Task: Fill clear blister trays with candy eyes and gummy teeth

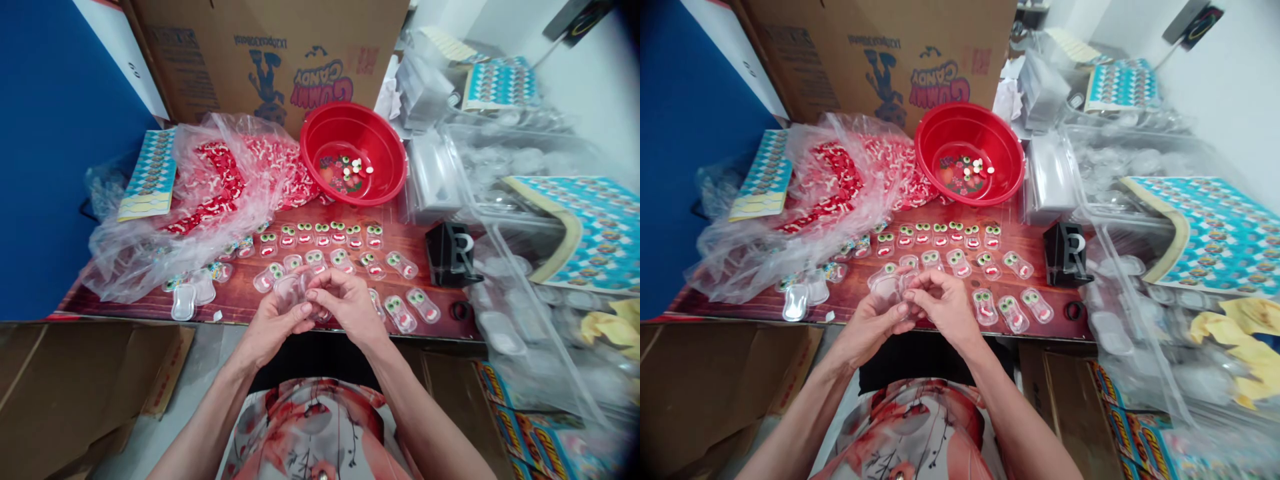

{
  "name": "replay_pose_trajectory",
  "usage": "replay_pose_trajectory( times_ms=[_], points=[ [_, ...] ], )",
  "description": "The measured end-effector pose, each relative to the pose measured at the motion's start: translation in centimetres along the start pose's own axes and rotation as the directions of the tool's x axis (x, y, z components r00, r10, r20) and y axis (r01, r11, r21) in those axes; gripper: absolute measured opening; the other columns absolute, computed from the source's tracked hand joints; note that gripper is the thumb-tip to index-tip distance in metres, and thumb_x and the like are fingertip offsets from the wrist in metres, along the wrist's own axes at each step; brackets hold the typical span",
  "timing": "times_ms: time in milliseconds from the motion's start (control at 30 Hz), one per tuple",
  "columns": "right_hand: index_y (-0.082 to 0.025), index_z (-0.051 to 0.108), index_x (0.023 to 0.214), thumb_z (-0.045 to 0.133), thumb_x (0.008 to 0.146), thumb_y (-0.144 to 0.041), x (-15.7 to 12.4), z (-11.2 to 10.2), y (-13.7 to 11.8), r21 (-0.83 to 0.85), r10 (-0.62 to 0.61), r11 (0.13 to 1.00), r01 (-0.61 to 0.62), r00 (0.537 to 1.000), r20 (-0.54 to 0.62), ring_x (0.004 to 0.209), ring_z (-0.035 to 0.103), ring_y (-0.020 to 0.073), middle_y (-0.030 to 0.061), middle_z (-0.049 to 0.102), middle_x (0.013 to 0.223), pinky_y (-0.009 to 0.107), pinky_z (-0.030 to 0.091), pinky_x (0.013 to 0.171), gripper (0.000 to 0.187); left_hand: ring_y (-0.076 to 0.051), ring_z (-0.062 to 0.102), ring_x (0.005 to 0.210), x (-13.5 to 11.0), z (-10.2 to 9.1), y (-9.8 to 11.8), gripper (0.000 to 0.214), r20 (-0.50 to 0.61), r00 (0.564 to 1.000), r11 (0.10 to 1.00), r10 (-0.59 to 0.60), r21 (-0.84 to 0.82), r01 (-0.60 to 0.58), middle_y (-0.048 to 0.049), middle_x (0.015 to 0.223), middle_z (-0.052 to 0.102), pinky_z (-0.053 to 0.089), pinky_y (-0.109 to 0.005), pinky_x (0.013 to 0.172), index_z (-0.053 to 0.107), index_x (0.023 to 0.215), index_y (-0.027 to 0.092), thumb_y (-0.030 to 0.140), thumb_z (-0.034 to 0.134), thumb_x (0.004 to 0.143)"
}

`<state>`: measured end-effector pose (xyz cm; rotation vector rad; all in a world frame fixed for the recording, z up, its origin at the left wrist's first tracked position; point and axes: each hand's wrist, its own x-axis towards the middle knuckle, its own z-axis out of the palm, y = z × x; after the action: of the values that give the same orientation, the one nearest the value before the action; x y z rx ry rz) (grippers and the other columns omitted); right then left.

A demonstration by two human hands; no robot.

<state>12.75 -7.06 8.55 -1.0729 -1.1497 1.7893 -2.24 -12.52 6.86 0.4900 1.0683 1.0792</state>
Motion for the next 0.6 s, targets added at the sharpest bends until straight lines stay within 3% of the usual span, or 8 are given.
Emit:
replay_pose_trajectory(
  times_ms=[233, 600],
  points=[
    [-0.018, 0.066, 0.076, 0.079, 0.072, -0.036, 0.03, -0.08, -0.19, 0.0, 0.005, 1.0, -0.005, 1.0, 0.027, 0.049, 0.057, 0.0086, -0.0038, 0.063, 0.06, 0.021, 0.05, 0.05, 0.023, -0.017, 0.071, 0.083, -0.2, 0.29, 0.34, 0.064, 0.0, 1.0, 1.0, -0.015, -0.018, 0.015, -0.0026, 0.098, 0.075, 0.057, -0.023, 0.068, 0.063, 0.132, 0.03, 0.032, 0.085, 0.072],
    [-0.018, 0.066, 0.074, 0.08, 0.072, -0.041, 0.11, -0.17, -0.05, -0.018, 0.012, 1.0, -0.012, 0.999, 0.047, 0.049, 0.058, 0.0091, -0.0025, 0.064, 0.058, 0.021, 0.051, 0.049, 0.026, -0.017, 0.069, 0.083, -0.41, 0.3, 0.58, 0.068, 0.009, 1.0, 1.0, -0.012, -0.011, 0.012, -0.004, 0.099, 0.073, 0.058, -0.024, 0.068, 0.06, 0.135, 0.031, 0.032, 0.085, 0.072]
  ],
)
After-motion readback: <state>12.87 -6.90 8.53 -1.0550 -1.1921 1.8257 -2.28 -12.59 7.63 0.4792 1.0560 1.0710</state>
